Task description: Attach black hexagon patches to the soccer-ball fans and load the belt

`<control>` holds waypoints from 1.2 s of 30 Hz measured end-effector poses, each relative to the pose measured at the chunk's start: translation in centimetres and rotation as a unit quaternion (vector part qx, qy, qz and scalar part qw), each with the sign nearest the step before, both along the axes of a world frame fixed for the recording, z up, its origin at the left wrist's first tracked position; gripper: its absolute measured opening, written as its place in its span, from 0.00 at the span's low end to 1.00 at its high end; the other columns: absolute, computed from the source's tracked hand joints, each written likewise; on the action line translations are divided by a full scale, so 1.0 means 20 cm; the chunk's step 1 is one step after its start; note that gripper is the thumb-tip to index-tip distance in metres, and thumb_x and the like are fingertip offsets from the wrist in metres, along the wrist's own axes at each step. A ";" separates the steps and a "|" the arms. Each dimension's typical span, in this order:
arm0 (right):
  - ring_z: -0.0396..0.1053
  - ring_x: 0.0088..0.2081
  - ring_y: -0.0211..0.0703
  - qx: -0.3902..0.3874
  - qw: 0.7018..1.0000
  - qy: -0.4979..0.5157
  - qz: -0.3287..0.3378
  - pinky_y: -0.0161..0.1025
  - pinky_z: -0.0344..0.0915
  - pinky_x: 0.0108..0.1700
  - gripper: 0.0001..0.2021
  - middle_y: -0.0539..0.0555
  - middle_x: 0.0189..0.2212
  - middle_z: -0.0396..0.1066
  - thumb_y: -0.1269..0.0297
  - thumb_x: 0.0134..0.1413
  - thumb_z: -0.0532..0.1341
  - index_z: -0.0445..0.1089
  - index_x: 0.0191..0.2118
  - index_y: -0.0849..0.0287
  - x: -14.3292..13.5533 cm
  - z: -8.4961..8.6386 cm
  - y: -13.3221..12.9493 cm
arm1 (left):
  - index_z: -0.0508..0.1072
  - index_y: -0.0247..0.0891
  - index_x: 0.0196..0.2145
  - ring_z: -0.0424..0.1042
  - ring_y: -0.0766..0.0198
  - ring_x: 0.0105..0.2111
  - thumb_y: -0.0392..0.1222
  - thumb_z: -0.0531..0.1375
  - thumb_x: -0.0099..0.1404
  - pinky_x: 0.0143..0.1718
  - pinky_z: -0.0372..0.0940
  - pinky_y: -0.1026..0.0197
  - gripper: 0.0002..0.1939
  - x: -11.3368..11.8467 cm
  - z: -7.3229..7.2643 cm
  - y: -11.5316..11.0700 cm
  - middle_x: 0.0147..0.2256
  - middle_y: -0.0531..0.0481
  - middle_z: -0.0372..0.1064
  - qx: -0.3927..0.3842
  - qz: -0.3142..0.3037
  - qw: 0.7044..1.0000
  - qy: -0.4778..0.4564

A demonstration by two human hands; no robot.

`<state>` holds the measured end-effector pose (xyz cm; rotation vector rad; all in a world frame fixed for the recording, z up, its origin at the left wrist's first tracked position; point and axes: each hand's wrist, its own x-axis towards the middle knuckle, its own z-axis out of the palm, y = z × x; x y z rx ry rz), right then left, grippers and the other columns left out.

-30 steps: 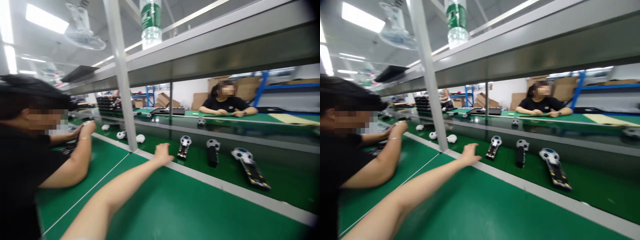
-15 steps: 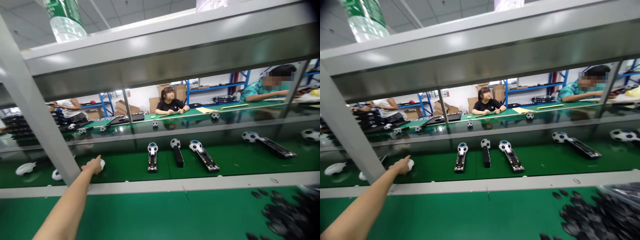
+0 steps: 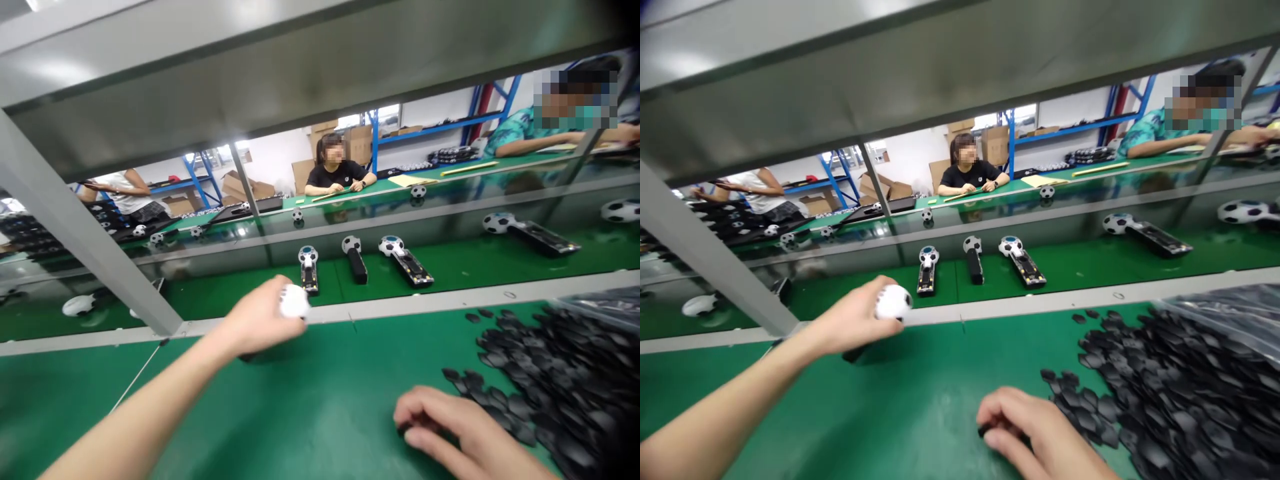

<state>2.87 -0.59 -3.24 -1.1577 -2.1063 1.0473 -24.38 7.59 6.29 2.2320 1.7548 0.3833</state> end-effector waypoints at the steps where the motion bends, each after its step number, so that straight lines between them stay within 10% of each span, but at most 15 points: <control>1: 0.68 0.35 0.40 -0.014 1.000 0.011 -0.017 0.32 0.64 0.38 0.06 0.49 0.31 0.70 0.62 0.56 0.54 0.67 0.33 0.53 0.01 0.02 0.00 | 0.65 0.41 0.41 0.70 0.58 0.30 0.49 0.60 0.48 0.27 0.63 0.61 0.22 0.12 -0.03 -0.07 0.34 0.50 0.69 0.008 -0.033 0.999 0.020; 5: 0.66 0.31 0.40 -0.059 0.990 0.094 -0.088 0.34 0.64 0.34 0.07 0.49 0.28 0.68 0.58 0.54 0.57 0.66 0.32 0.55 0.05 0.06 0.01 | 0.64 0.38 0.45 0.69 0.50 0.37 0.56 0.61 0.47 0.36 0.64 0.52 0.29 0.43 -0.19 -0.21 0.37 0.45 0.67 0.042 -0.103 0.992 0.063; 9: 0.65 0.31 0.40 -0.072 0.978 0.157 -0.119 0.35 0.64 0.33 0.09 0.50 0.28 0.67 0.57 0.52 0.59 0.66 0.32 0.57 0.10 0.07 0.02 | 0.64 0.41 0.47 0.68 0.52 0.37 0.63 0.62 0.43 0.36 0.66 0.53 0.37 0.48 -0.30 -0.24 0.39 0.46 0.66 -0.057 -0.166 0.984 0.008; 22: 0.60 0.48 0.47 0.110 0.992 0.006 -0.068 0.45 0.58 0.49 0.04 0.52 0.44 0.61 0.65 0.53 0.58 0.67 0.28 0.53 0.03 0.03 -0.03 | 0.54 0.45 0.56 0.67 0.53 0.44 0.59 0.60 0.51 0.40 0.65 0.53 0.38 0.44 -0.35 -0.30 0.47 0.47 0.62 -0.039 -0.183 0.982 -0.012; 36: 0.65 0.45 0.46 -0.057 0.985 0.130 -0.098 0.47 0.65 0.47 0.15 0.54 0.49 0.62 0.68 0.46 0.62 0.56 0.39 0.53 0.01 -0.01 -0.01 | 0.64 0.50 0.48 0.68 0.60 0.34 0.51 0.63 0.49 0.32 0.63 0.60 0.28 0.47 -0.32 -0.31 0.37 0.53 0.64 -0.079 -0.117 0.986 -0.094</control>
